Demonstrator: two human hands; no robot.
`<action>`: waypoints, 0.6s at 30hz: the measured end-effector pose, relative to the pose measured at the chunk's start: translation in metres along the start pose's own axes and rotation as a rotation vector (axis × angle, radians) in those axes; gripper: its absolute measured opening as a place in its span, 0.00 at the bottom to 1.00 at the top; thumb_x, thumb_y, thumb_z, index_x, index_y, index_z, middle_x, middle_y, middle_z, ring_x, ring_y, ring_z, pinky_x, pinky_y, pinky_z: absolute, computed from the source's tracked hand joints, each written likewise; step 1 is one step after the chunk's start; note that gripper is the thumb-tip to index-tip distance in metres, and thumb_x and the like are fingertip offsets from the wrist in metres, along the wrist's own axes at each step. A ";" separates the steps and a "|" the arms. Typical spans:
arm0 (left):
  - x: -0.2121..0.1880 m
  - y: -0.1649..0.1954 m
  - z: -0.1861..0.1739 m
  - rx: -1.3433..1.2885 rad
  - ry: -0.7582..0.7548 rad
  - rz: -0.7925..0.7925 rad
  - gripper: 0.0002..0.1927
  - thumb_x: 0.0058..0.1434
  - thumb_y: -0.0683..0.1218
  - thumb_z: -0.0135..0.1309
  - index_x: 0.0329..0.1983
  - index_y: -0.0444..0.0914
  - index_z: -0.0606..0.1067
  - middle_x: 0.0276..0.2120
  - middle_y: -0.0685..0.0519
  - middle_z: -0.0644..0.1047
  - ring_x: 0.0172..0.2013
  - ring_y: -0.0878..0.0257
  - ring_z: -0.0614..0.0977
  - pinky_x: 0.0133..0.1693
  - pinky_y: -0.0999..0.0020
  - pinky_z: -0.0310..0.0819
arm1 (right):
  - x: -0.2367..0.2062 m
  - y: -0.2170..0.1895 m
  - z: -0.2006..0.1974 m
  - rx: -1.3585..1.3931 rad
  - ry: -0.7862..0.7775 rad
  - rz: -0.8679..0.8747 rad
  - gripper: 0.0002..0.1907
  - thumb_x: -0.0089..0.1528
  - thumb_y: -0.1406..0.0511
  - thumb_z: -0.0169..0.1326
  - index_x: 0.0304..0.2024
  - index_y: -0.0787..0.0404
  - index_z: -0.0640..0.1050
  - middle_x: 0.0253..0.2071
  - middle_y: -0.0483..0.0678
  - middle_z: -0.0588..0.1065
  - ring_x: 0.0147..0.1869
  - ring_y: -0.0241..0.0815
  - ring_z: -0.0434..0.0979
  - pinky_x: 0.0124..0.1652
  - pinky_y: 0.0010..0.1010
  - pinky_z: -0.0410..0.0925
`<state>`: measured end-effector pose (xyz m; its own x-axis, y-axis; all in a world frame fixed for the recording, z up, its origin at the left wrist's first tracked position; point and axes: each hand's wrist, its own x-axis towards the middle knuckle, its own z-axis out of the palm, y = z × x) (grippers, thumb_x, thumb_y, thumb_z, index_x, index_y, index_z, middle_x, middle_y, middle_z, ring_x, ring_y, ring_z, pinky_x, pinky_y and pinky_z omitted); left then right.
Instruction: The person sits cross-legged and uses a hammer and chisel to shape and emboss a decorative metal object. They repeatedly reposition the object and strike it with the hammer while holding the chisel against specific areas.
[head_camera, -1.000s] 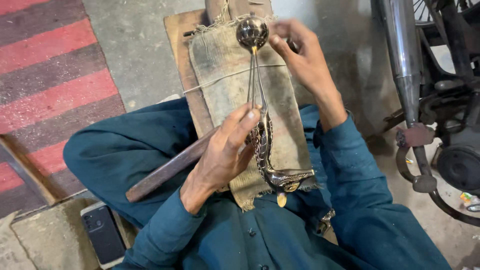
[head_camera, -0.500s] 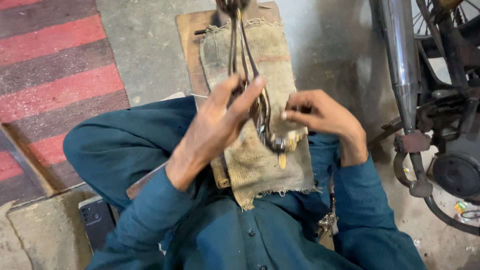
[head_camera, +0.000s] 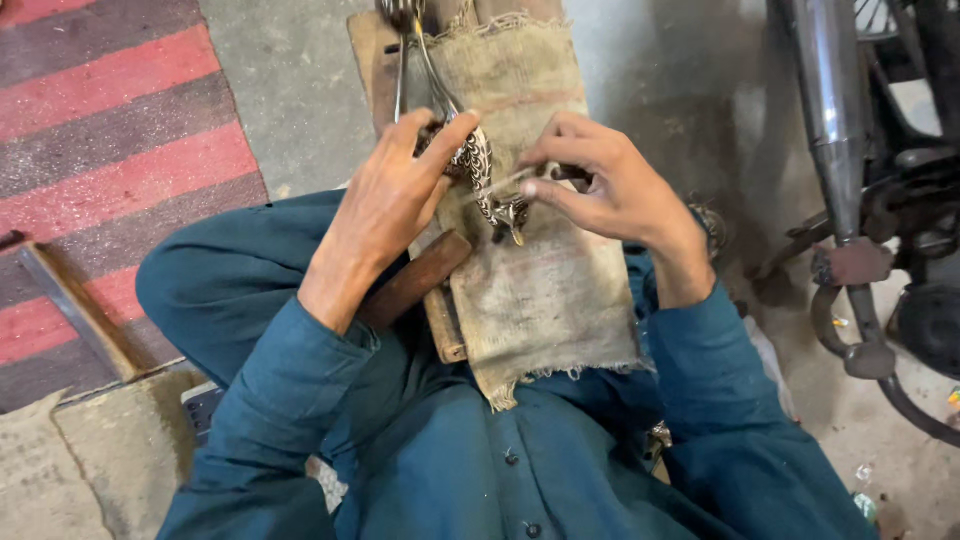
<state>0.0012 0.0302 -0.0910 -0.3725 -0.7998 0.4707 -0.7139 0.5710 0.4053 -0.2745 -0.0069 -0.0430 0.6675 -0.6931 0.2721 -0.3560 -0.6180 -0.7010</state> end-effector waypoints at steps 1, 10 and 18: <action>-0.001 0.000 0.000 0.008 -0.005 -0.001 0.39 0.59 0.37 0.61 0.73 0.47 0.63 0.57 0.40 0.69 0.56 0.40 0.75 0.54 0.51 0.75 | 0.002 0.002 0.001 -0.002 -0.049 0.000 0.15 0.64 0.62 0.65 0.50 0.63 0.81 0.39 0.49 0.73 0.40 0.43 0.72 0.38 0.34 0.66; -0.003 0.003 0.000 -0.022 -0.077 -0.084 0.39 0.61 0.38 0.62 0.74 0.45 0.62 0.59 0.40 0.70 0.57 0.41 0.74 0.56 0.51 0.73 | -0.007 0.019 0.018 -0.022 -0.098 0.144 0.24 0.57 0.58 0.69 0.53 0.61 0.81 0.44 0.49 0.76 0.43 0.46 0.77 0.40 0.33 0.70; 0.017 0.007 -0.005 -0.049 -0.225 -0.127 0.40 0.60 0.38 0.59 0.75 0.44 0.60 0.58 0.39 0.70 0.57 0.39 0.73 0.57 0.49 0.70 | -0.020 0.031 0.025 0.081 -0.046 0.038 0.29 0.58 0.59 0.70 0.57 0.65 0.78 0.51 0.51 0.76 0.53 0.48 0.78 0.49 0.34 0.72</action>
<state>-0.0074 0.0217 -0.0761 -0.4083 -0.8836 0.2293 -0.7357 0.4672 0.4904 -0.2829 -0.0030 -0.0866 0.6845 -0.6966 0.2149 -0.3291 -0.5584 -0.7615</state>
